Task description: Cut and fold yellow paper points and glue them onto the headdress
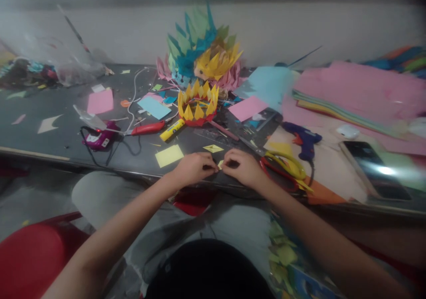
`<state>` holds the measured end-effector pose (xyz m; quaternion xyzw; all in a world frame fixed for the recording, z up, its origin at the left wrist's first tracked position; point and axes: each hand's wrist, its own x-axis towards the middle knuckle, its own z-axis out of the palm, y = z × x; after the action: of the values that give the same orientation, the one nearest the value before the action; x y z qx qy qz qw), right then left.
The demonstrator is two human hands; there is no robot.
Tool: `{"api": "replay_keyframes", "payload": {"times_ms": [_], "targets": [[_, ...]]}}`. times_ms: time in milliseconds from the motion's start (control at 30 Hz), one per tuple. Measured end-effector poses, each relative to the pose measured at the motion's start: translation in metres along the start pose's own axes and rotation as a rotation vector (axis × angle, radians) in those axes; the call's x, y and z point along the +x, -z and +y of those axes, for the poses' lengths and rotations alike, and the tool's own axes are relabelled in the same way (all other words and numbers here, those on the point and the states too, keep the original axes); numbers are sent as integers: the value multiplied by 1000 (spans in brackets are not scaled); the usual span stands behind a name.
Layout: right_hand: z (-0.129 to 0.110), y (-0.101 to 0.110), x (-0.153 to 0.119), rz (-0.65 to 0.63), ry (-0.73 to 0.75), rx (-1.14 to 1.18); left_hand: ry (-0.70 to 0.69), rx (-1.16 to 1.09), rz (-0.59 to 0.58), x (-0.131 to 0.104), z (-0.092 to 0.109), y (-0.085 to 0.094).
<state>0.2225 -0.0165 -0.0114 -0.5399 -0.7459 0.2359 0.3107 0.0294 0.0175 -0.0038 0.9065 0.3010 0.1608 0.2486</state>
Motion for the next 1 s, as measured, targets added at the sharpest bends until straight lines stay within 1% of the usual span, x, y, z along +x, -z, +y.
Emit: {"api": "replay_keyframes", "payload": {"times_ms": [133,267,367,467,633,767,867,933,1000], "targets": [[-1,-2,1,22,2,-16,-160,199,41,-13,6,-2],[-4,-1,2,9,4,-35,-227,234,118,-18,8,-5],[-4,-1,3,0,6,-45,-282,284,99,-18,9,-8],[-4,-2,1,1,4,-57,-263,334,73,-17,11,-11],[-2,4,-6,-2,-34,-52,-192,342,93,-18,15,-12],[1,12,-8,-50,-62,-15,-167,314,85,-19,18,-11],[3,14,-6,-81,-68,7,-149,292,79,-19,19,-11],[4,14,-7,-68,-59,4,-143,279,89,-20,20,-11],[3,12,-10,6,-30,-3,-135,270,103,-20,21,-12]]}}
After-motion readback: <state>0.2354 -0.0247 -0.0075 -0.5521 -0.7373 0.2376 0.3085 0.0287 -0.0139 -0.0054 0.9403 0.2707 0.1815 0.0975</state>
